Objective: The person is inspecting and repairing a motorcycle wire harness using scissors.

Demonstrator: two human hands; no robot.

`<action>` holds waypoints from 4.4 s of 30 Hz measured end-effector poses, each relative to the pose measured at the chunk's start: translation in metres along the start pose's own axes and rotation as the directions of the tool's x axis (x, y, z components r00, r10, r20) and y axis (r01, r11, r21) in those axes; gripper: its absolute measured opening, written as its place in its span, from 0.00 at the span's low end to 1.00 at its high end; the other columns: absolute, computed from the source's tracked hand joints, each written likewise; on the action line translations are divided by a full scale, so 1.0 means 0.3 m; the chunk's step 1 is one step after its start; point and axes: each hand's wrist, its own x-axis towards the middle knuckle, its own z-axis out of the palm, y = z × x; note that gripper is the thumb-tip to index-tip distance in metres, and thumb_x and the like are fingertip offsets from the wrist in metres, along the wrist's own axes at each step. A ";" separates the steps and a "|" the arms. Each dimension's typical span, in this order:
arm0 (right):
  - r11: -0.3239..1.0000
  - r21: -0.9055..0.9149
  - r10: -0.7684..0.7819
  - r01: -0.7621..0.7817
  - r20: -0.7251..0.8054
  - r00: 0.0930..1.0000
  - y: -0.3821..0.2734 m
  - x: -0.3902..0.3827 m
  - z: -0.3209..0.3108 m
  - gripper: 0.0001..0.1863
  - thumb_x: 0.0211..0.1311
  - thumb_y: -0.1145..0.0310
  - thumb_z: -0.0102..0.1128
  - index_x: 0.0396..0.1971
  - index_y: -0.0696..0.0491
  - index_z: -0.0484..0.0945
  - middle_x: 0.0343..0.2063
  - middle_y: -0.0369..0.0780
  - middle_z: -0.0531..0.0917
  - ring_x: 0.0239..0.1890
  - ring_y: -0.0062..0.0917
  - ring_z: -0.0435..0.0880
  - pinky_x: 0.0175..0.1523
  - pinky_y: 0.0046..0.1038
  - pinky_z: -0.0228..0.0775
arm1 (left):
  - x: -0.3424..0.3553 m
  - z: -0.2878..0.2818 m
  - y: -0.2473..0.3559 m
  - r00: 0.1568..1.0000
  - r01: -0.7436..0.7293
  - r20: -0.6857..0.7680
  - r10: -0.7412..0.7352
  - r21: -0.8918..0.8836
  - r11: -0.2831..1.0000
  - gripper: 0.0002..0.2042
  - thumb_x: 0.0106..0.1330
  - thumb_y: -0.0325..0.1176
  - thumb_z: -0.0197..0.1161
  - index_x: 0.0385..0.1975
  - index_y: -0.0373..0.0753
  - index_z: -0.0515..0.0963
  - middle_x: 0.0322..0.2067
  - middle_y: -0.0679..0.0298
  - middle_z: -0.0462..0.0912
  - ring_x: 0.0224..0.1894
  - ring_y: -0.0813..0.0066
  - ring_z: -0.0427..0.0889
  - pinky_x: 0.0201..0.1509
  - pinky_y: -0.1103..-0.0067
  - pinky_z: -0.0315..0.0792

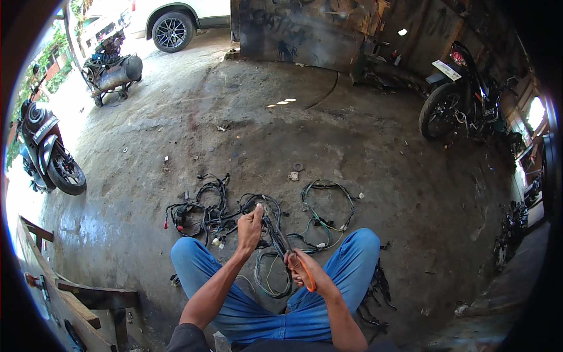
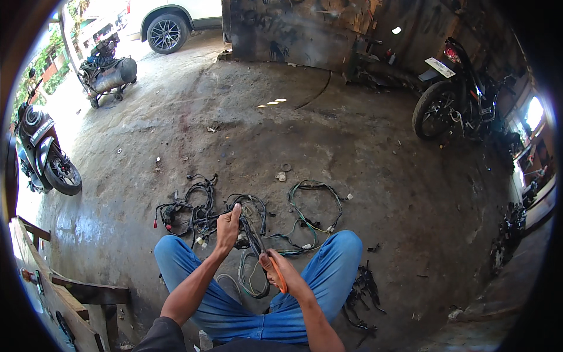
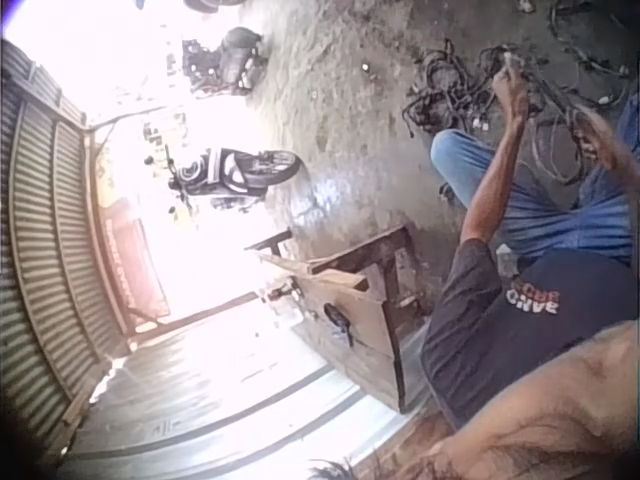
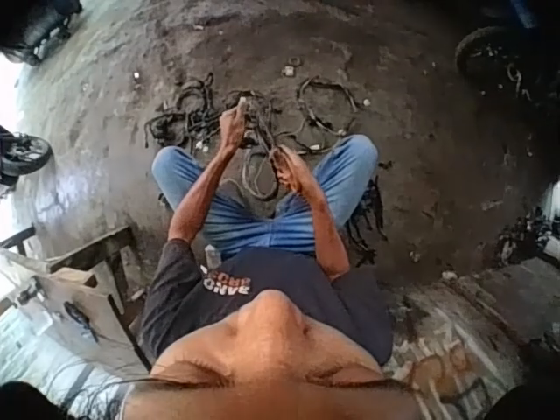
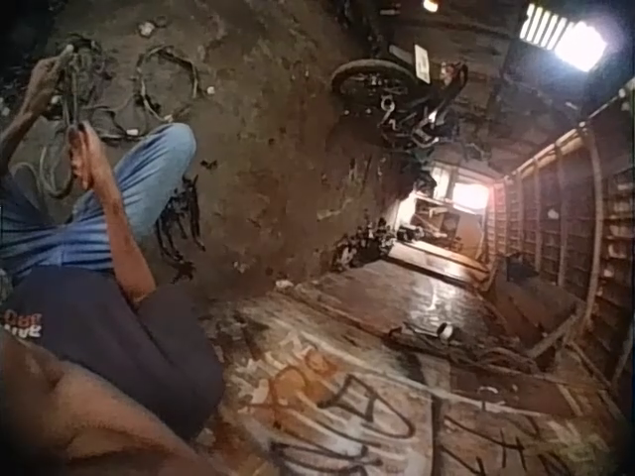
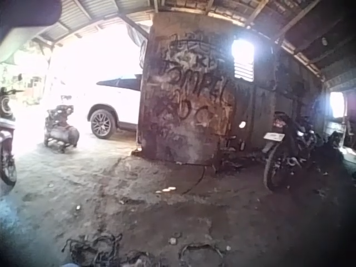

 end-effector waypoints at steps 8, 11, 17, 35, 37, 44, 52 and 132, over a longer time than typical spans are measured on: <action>0.965 -0.260 0.002 -0.007 -0.019 1.000 0.006 -0.002 0.016 0.30 0.66 0.34 0.52 0.41 0.50 0.71 0.21 0.27 0.65 0.18 0.09 0.63 0.22 0.15 0.57 | -0.010 -0.003 0.007 1.000 -0.001 -0.024 0.000 -0.041 0.999 0.29 0.76 0.49 0.54 0.15 0.35 0.61 0.13 0.73 0.57 0.19 0.87 0.54 0.20 0.74 0.48; 0.976 -0.215 0.008 -0.010 -0.011 1.000 0.002 0.000 0.030 0.30 0.66 0.34 0.52 0.41 0.51 0.71 0.21 0.27 0.64 0.18 0.09 0.63 0.22 0.15 0.57 | -0.008 -0.004 0.010 1.000 0.010 -0.022 -0.011 -0.037 0.999 0.28 0.76 0.49 0.54 0.14 0.35 0.62 0.12 0.74 0.58 0.19 0.87 0.55 0.20 0.75 0.49; 0.994 -0.107 0.009 -0.006 0.021 1.000 0.023 0.014 0.035 0.28 0.67 0.36 0.50 0.39 0.51 0.69 0.22 0.27 0.63 0.18 0.09 0.61 0.21 0.15 0.55 | -0.007 0.000 -0.014 1.000 -0.010 -0.028 0.010 -0.022 1.000 0.28 0.76 0.49 0.54 0.16 0.34 0.61 0.13 0.73 0.55 0.20 0.87 0.54 0.21 0.74 0.48; 0.981 -0.187 -0.053 0.049 -0.019 0.998 0.022 0.028 0.017 0.31 0.66 0.36 0.53 0.44 0.52 0.71 0.24 0.28 0.66 0.20 0.09 0.63 0.22 0.15 0.55 | -0.018 0.008 0.007 0.997 -0.005 -0.075 0.005 0.000 1.000 0.28 0.75 0.48 0.54 0.16 0.35 0.60 0.12 0.72 0.55 0.18 0.86 0.53 0.20 0.74 0.48; 0.984 -0.170 -0.051 0.050 -0.002 0.999 0.013 0.031 0.024 0.31 0.66 0.36 0.53 0.44 0.53 0.71 0.24 0.28 0.66 0.20 0.09 0.63 0.22 0.15 0.56 | -0.016 0.003 0.003 0.996 -0.013 -0.084 0.013 -0.002 1.000 0.28 0.75 0.48 0.54 0.16 0.35 0.60 0.12 0.72 0.55 0.18 0.86 0.54 0.20 0.74 0.48; 0.978 -0.208 -0.011 0.001 -0.046 0.999 0.033 0.048 0.025 0.33 0.64 0.33 0.53 0.43 0.52 0.72 0.22 0.27 0.66 0.19 0.09 0.64 0.22 0.15 0.55 | -0.022 0.006 -0.011 0.994 -0.019 -0.107 0.022 0.032 0.999 0.28 0.75 0.49 0.54 0.17 0.34 0.60 0.14 0.70 0.53 0.20 0.85 0.54 0.20 0.72 0.50; 0.951 -0.307 -0.074 0.041 -0.096 0.993 0.079 0.091 0.032 0.38 0.61 0.27 0.51 0.37 0.54 0.74 0.22 0.31 0.68 0.23 0.14 0.67 0.28 0.20 0.60 | -0.048 0.012 0.009 0.984 -0.066 -0.168 0.062 -0.015 0.998 0.26 0.76 0.46 0.54 0.16 0.38 0.59 0.15 0.75 0.55 0.21 0.86 0.52 0.22 0.75 0.46; 0.960 -0.275 0.030 -0.049 -0.072 0.997 -0.013 0.024 0.079 0.26 0.66 0.38 0.55 0.34 0.50 0.75 0.19 0.26 0.68 0.15 0.08 0.63 0.18 0.15 0.55 | -0.058 -0.039 0.007 0.982 -0.030 -0.189 0.023 -0.039 0.999 0.29 0.76 0.49 0.53 0.16 0.35 0.58 0.13 0.71 0.54 0.20 0.84 0.53 0.22 0.72 0.48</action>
